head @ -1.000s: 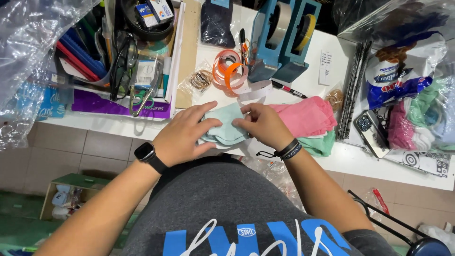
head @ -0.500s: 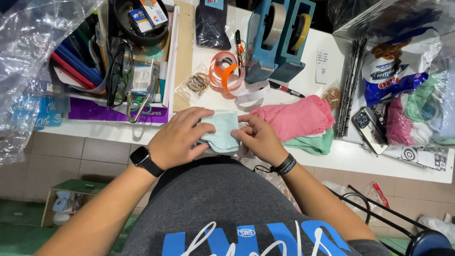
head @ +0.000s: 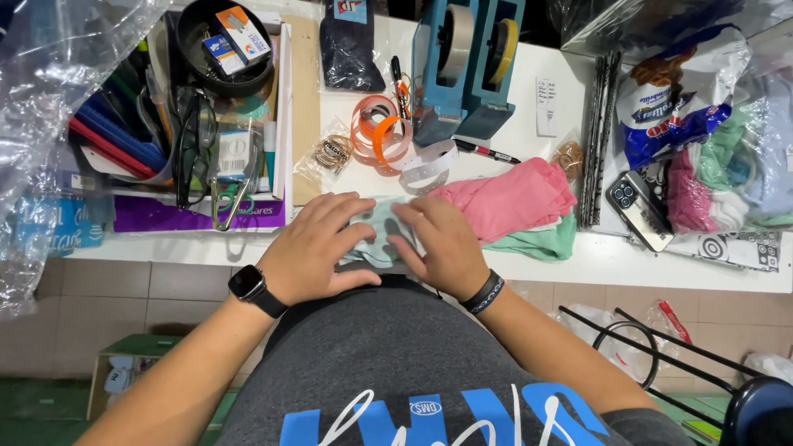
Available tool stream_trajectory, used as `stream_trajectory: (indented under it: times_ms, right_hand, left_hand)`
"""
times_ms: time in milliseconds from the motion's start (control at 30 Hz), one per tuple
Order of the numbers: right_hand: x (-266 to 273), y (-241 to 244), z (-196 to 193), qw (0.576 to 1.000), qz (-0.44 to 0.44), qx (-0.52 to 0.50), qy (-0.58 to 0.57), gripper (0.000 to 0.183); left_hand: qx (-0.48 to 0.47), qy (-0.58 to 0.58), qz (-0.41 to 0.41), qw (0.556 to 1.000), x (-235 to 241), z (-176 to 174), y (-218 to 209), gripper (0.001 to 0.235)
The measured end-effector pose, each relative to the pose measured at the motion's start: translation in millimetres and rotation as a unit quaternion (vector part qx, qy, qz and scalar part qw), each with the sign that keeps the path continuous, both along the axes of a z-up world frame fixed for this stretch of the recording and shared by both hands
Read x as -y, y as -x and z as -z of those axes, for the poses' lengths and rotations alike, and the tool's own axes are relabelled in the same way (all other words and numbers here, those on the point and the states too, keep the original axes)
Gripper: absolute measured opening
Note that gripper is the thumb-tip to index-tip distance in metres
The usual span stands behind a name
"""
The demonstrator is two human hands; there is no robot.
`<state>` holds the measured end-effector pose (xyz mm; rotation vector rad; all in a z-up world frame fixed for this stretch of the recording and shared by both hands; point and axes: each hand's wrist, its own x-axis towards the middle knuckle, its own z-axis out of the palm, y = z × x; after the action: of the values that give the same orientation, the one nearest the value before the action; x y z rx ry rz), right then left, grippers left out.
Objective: Unpacking socks from a plastic bag and organizing them by folding and stacking on a counter.
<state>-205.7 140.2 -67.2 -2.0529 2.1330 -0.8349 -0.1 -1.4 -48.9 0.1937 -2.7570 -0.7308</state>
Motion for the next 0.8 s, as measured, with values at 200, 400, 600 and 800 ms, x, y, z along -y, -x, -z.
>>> stream_trajectory:
  times_ms: [200,400,600,800]
  right_hand:
    - [2.3,-9.5,35.9,0.986,-0.134,-0.098,-0.029,0.06]
    - [3.2,-5.7,27.5,0.986,-0.124,-0.106,-0.031,0.066]
    - [-23.3,65.4,18.3,0.996,-0.066,-0.031,0.054,0.041]
    - [-63.8,184.0,13.5,0.963,0.251,-0.086,-0.052,0.027]
  left_hand:
    - [-0.022,0.018,-0.037,0.999,-5.8,20.1,6.2,0.025]
    - [-0.011,0.058,-0.065,0.996,1.1,32.8,6.9,0.019]
    - [0.026,0.097,-0.104,0.989,3.5,9.3,3.5,0.016]
    - [0.002,0.119,-0.137,0.983,-19.7,-35.7,29.8,0.023]
